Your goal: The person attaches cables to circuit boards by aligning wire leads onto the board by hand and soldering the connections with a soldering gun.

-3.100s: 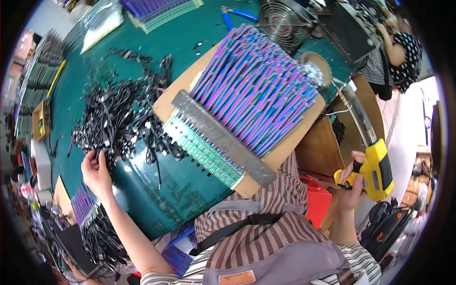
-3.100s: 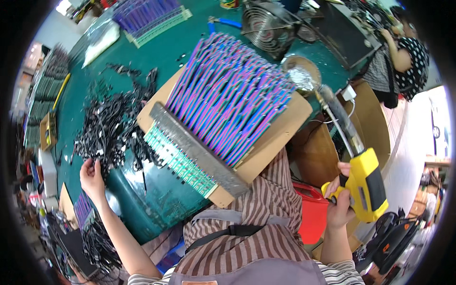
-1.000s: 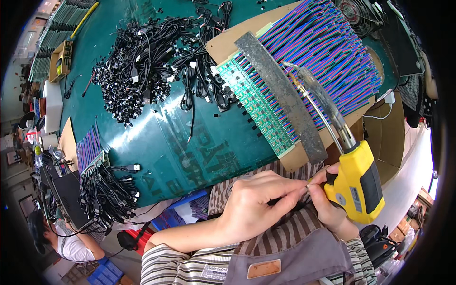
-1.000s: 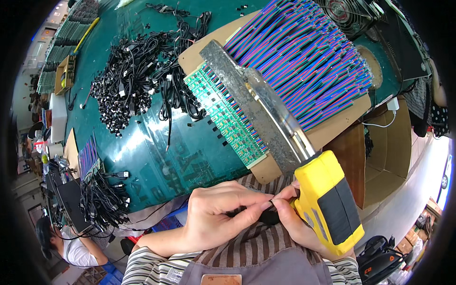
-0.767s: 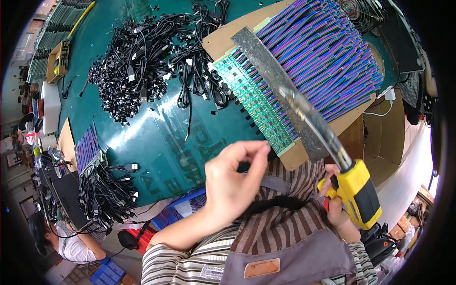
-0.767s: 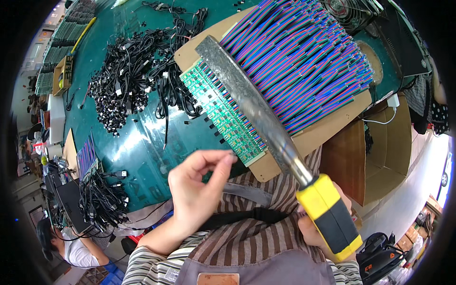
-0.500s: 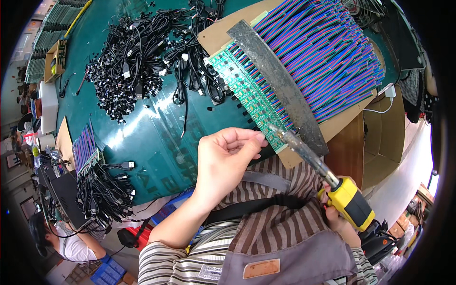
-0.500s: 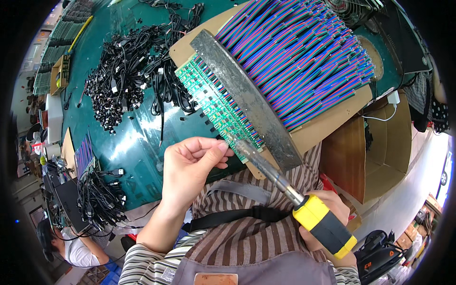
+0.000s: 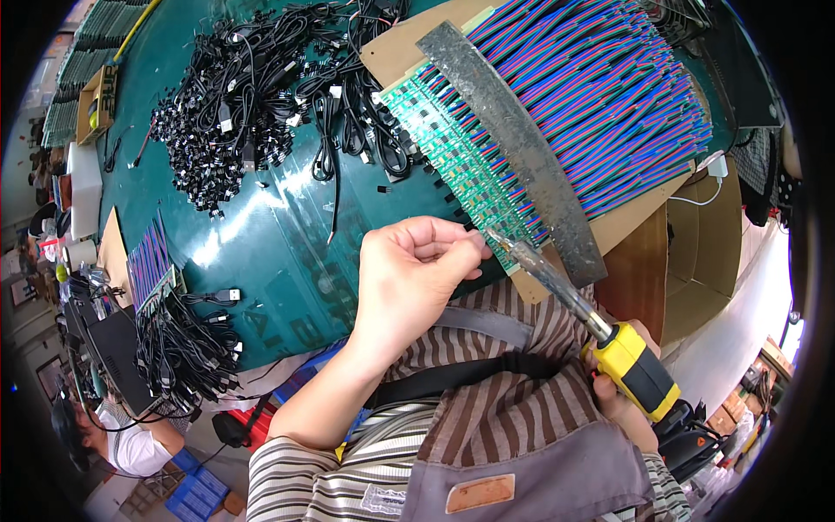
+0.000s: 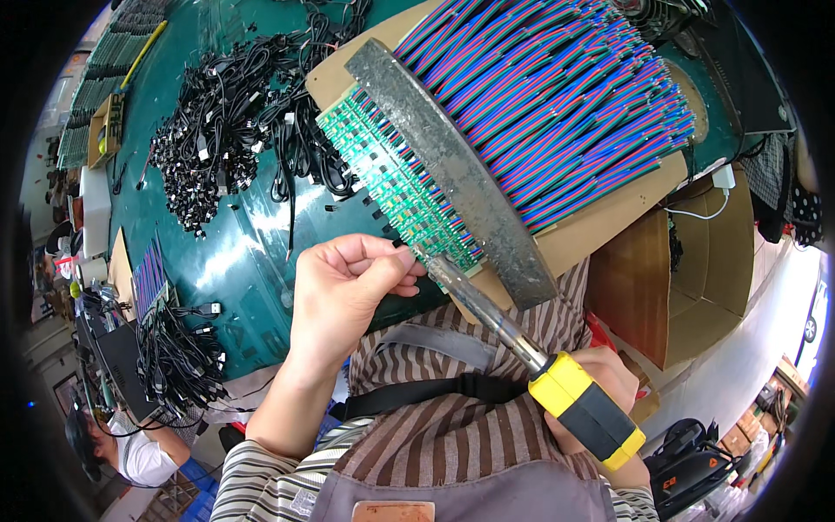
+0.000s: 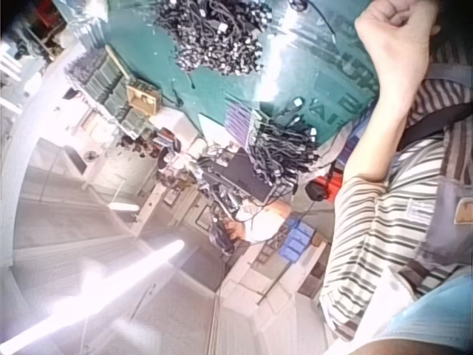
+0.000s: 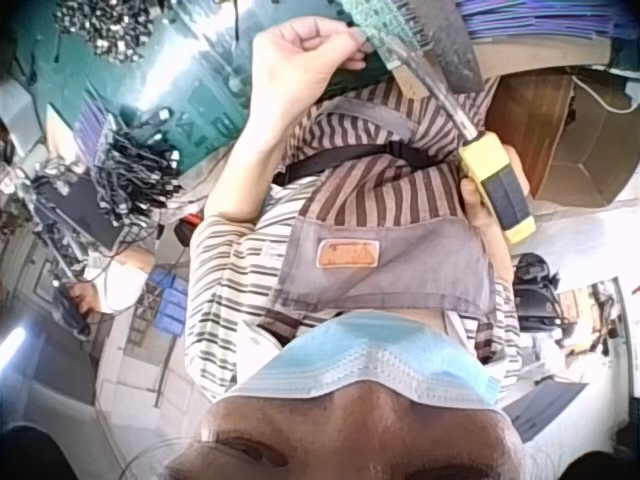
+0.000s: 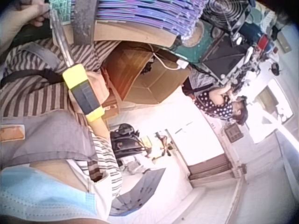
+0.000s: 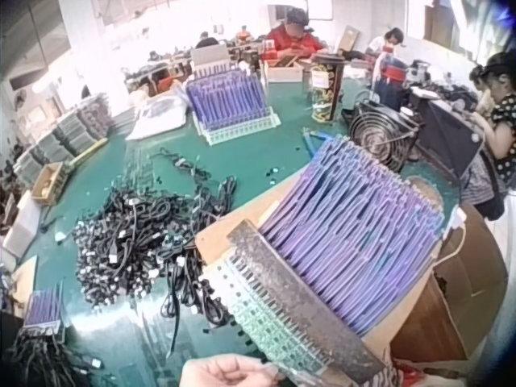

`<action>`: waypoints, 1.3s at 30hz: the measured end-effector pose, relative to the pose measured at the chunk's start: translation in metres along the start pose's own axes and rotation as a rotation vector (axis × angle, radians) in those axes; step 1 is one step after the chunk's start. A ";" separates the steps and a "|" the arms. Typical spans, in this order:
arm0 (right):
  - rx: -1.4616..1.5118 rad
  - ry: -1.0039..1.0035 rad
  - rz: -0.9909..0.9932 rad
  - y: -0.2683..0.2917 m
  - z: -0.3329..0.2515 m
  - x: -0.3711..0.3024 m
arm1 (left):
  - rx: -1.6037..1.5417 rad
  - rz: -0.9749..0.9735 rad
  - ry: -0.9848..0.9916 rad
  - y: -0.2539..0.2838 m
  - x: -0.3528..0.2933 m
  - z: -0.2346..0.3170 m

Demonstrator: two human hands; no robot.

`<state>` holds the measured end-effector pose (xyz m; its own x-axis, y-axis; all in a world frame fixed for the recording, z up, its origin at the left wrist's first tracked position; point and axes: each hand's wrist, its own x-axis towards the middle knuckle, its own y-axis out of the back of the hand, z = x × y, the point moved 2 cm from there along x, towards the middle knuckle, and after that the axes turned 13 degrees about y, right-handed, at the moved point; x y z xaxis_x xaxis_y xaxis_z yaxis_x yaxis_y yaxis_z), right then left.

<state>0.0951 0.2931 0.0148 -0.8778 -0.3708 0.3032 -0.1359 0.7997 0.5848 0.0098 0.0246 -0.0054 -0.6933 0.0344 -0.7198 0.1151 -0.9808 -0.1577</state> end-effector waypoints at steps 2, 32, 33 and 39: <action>0.008 -0.106 0.047 -0.003 -0.001 -0.001 | 0.000 -0.003 0.005 0.001 0.000 0.001; 0.160 -0.173 0.227 -0.007 0.026 -0.054 | 0.258 -0.028 0.080 0.024 -0.007 0.022; 0.160 -0.173 0.229 -0.007 0.026 -0.055 | 0.334 0.012 0.000 0.033 -0.007 0.027; 0.153 -0.188 0.244 -0.008 0.025 -0.053 | 0.809 0.518 -0.458 0.055 0.007 0.038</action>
<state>0.1312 0.3183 -0.0249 -0.9603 -0.0774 0.2680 0.0340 0.9211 0.3878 -0.0153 -0.0359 0.0068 -0.9162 -0.3344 -0.2206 0.0828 -0.6968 0.7125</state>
